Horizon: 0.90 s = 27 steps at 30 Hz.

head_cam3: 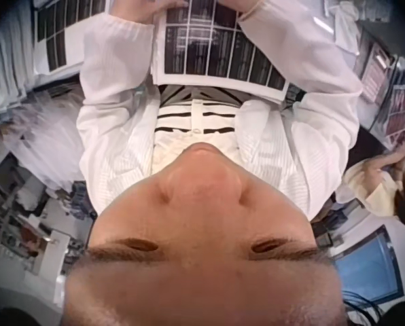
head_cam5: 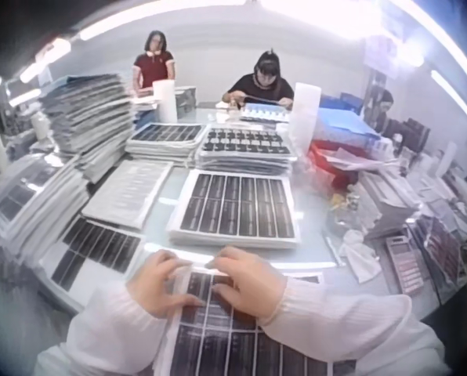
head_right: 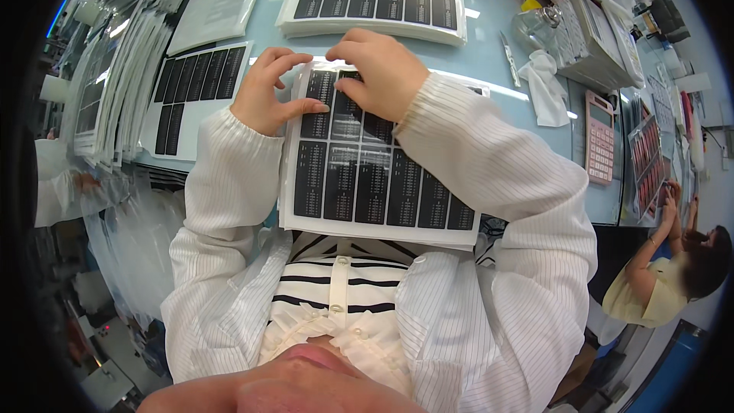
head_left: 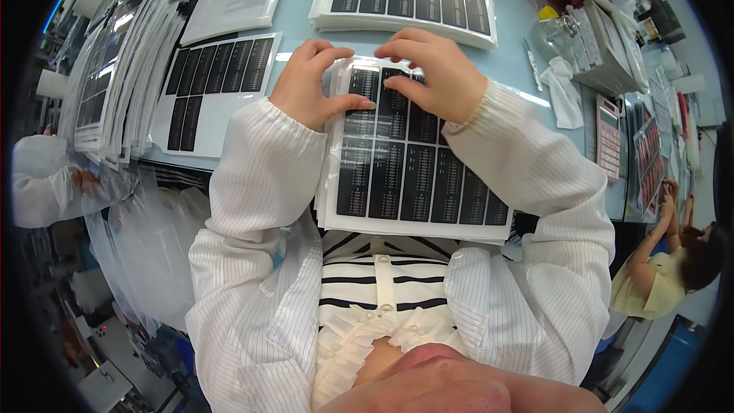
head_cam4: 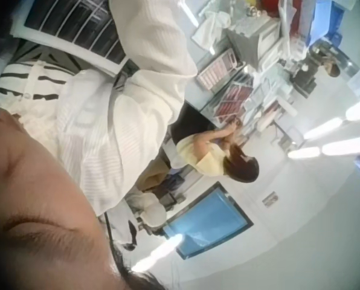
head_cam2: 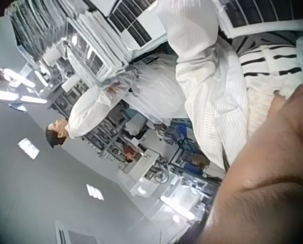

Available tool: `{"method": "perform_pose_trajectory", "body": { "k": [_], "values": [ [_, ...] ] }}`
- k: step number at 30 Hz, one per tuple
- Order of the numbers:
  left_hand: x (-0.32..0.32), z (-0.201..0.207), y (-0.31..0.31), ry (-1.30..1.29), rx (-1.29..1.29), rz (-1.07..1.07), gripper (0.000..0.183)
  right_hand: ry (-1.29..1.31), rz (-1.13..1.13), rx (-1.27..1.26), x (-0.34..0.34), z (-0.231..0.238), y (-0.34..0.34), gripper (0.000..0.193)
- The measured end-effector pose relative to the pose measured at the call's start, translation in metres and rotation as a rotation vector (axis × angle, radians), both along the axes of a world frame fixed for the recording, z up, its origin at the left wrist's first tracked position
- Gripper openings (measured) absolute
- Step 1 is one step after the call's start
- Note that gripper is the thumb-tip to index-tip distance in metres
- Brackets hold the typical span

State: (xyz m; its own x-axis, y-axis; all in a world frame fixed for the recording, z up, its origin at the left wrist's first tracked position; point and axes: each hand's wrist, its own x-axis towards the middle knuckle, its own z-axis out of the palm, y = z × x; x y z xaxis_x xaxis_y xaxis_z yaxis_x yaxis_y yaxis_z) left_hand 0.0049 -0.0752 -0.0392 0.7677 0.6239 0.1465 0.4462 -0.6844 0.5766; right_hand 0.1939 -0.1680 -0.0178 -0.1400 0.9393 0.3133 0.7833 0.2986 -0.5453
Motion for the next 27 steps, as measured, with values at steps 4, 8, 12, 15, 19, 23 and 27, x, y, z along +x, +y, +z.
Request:
{"method": "perform_pose_trajectory", "body": {
  "k": [4, 8, 12, 15, 19, 23, 27],
  "values": [
    [-0.001, 0.003, 0.002, 0.041, -0.017, 0.005, 0.064, 0.025, -0.006, 0.014, -0.012, -0.022, 0.015, 0.031],
    [0.000, 0.003, 0.003, 0.053, 0.023, -0.011, 0.065, 0.066, -0.011, -0.010, -0.013, -0.032, 0.026, 0.031],
    [0.001, 0.001, 0.004, 0.102, 0.006, 0.020, 0.068, 0.148, -0.033, -0.113, -0.010, -0.036, 0.031, 0.033],
    [0.001, -0.003, 0.002, 0.073, 0.037, 0.050, 0.069, 0.171, -0.033, -0.089, -0.007, -0.041, 0.035, 0.034],
    [0.000, -0.009, -0.003, -0.020, 0.152, 0.058, 0.065, 0.153, -0.056, -0.066, -0.007, -0.045, 0.036, 0.035],
    [-0.001, -0.012, -0.007, -0.062, 0.178, 0.042, 0.057, 0.145, -0.104, -0.120, -0.014, -0.037, 0.033, 0.025],
    [0.001, -0.008, -0.005, -0.139, 0.212, -0.035, 0.055, 0.132, -0.031, 0.051, -0.015, -0.026, 0.028, 0.026]
  ]
}}
